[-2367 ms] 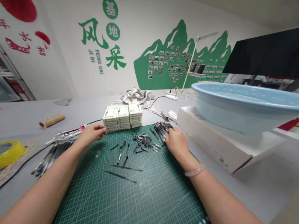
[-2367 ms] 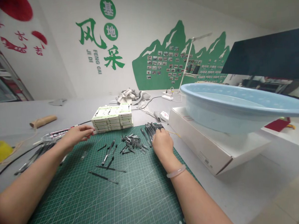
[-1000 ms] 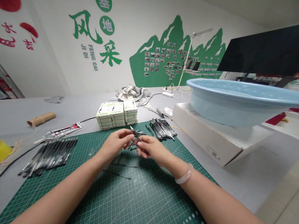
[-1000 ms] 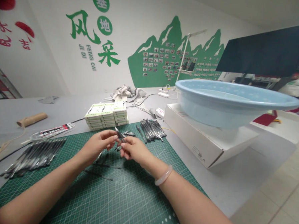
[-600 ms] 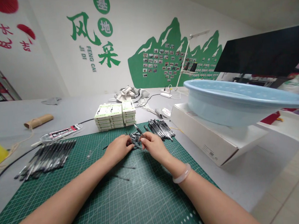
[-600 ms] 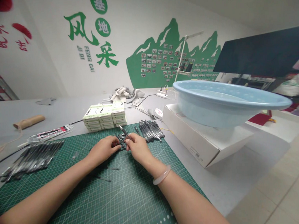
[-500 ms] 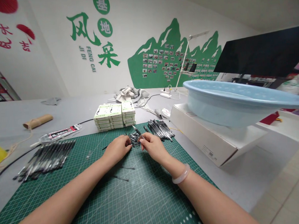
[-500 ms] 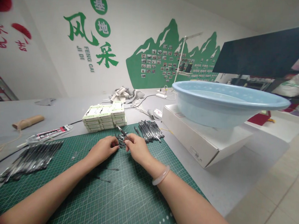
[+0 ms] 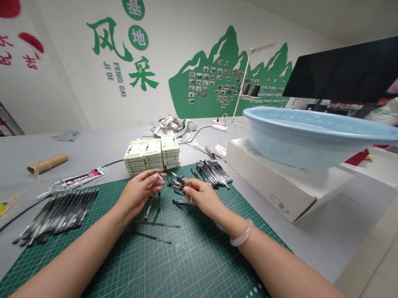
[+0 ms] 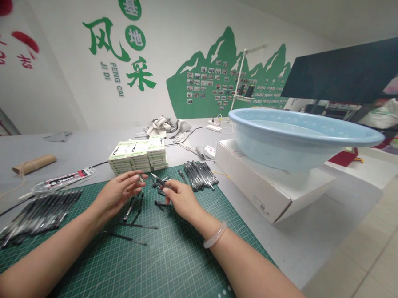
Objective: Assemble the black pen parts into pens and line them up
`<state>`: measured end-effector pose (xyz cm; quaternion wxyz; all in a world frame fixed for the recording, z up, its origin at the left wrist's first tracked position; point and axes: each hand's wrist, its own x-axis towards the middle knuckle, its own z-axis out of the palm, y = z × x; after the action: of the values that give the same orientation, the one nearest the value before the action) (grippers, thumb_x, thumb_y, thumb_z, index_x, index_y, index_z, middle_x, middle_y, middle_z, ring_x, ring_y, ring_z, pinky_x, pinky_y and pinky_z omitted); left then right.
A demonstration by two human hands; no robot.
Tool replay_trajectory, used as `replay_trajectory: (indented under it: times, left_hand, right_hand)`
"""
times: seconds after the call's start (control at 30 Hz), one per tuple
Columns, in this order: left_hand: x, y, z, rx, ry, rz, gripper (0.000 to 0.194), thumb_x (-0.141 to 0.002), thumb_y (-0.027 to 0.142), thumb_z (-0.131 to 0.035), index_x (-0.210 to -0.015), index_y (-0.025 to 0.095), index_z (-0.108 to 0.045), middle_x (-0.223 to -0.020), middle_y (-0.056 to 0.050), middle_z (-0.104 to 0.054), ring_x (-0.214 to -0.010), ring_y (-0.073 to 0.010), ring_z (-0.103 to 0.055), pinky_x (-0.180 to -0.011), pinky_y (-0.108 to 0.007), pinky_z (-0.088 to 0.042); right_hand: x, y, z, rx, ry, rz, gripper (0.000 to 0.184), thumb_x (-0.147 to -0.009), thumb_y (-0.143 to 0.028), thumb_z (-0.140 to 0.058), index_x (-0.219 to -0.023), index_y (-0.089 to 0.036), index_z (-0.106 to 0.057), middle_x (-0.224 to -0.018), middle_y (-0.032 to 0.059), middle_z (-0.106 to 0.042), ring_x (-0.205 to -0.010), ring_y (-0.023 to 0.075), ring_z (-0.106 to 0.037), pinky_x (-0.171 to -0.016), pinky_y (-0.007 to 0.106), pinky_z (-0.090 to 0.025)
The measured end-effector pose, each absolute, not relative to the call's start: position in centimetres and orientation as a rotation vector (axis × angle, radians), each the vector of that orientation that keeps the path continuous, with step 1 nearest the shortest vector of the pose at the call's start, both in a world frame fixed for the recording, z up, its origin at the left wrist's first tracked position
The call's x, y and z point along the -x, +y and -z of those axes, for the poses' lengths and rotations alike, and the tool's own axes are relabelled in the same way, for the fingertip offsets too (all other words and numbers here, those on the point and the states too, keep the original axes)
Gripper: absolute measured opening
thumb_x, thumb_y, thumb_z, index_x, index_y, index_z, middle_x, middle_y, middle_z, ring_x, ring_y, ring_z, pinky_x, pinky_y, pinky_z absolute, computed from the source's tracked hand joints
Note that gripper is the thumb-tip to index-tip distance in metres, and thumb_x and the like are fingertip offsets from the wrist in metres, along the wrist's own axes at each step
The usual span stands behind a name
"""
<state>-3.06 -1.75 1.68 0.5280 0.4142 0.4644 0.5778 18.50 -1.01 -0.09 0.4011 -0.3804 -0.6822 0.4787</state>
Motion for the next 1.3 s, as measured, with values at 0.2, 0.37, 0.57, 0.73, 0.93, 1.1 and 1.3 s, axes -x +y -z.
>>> replay_trajectory:
  times: [0.2, 0.37, 0.57, 0.73, 0.93, 1.1, 1.3]
  left_hand:
    - [2.8, -1.7, -1.5, -0.834, 0.982, -1.404, 0.017, -0.084, 0.014, -0.065, -0.1, 0.017, -0.069, -0.113, -0.01, -0.073, -0.092, -0.0169, -0.072, -0.071, -0.021, -0.06]
    - [2.7, -1.5, -1.4, -0.844, 0.965, -1.412, 0.015, -0.084, 0.012, -0.065, -0.098, 0.017, -0.07, -0.11, -0.01, -0.074, -0.094, -0.0175, -0.072, -0.079, -0.023, -0.06]
    - [2.6, -1.6, -1.5, -0.869, 0.943, -1.405, 0.016, -0.083, 0.012, -0.066, -0.099, 0.016, -0.07, -0.107, -0.01, -0.075, -0.091, -0.0166, -0.073, -0.079, -0.023, -0.06]
    - [2.3, -1.8, -1.5, -0.918, 0.932, -1.384, 0.018, -0.082, 0.013, -0.069, -0.1, 0.016, -0.069, -0.106, -0.01, -0.075, -0.09, -0.0159, -0.072, -0.078, -0.023, -0.06]
    - [2.1, -2.1, -1.5, -0.983, 0.97, -1.359, 0.026, -0.076, 0.022, -0.077, -0.1, 0.017, -0.07, -0.107, -0.01, -0.075, -0.093, -0.0173, -0.071, -0.083, -0.026, -0.058]
    - [1.7, -2.5, -1.8, -1.039, 0.98, -1.347, 0.03, -0.073, 0.026, -0.079, -0.101, 0.017, -0.07, -0.105, -0.01, -0.075, -0.097, -0.0201, -0.07, -0.084, -0.03, -0.057]
    - [1.2, -2.8, -2.0, -1.056, 0.971, -1.399, 0.03, -0.074, 0.027, -0.079, -0.1, 0.017, -0.069, -0.102, -0.009, -0.076, -0.099, -0.0208, -0.069, -0.084, -0.031, -0.056]
  right_hand:
    - [-18.4, -1.8, -0.6, 0.966, -1.778, -1.174, 0.02, -0.087, -0.025, -0.053, -0.096, -0.019, -0.07, -0.06, -0.0029, -0.058, -0.058, 0.0121, -0.05, -0.059, 0.024, -0.038]
    - [-18.3, -1.9, -0.7, 1.005, -1.823, -1.145, 0.021, -0.088, -0.024, -0.054, -0.097, -0.019, -0.072, -0.058, -0.0029, -0.059, -0.059, 0.0127, -0.052, -0.061, 0.025, -0.039]
    - [-18.3, -1.7, -0.4, 0.998, -1.834, -1.133, 0.021, -0.088, -0.024, -0.054, -0.097, -0.019, -0.072, -0.059, -0.0024, -0.061, -0.059, 0.0133, -0.054, -0.063, 0.025, -0.04]
    - [-18.2, -1.7, -0.3, 1.005, -1.827, -1.14, 0.021, -0.088, -0.024, -0.054, -0.097, -0.019, -0.072, -0.058, -0.0024, -0.061, -0.058, 0.0135, -0.054, -0.063, 0.026, -0.04]
    - [-18.3, -1.7, -0.1, 1.005, -1.824, -1.154, 0.02, -0.088, -0.025, -0.053, -0.097, -0.018, -0.07, -0.059, -0.0025, -0.06, -0.059, 0.013, -0.053, -0.062, 0.026, -0.04]
    - [-17.9, -1.6, 0.3, 0.967, -1.652, -1.21, 0.018, -0.077, -0.024, -0.065, -0.095, -0.019, -0.063, -0.069, -0.0046, -0.057, -0.052, 0.009, -0.046, -0.053, 0.023, -0.036]
    - [-17.5, -1.8, 0.5, 0.911, -1.495, -1.343, 0.017, -0.072, -0.029, -0.067, -0.078, -0.019, -0.054, -0.061, -0.0067, -0.052, -0.044, 0.0078, -0.043, -0.044, 0.023, -0.031]
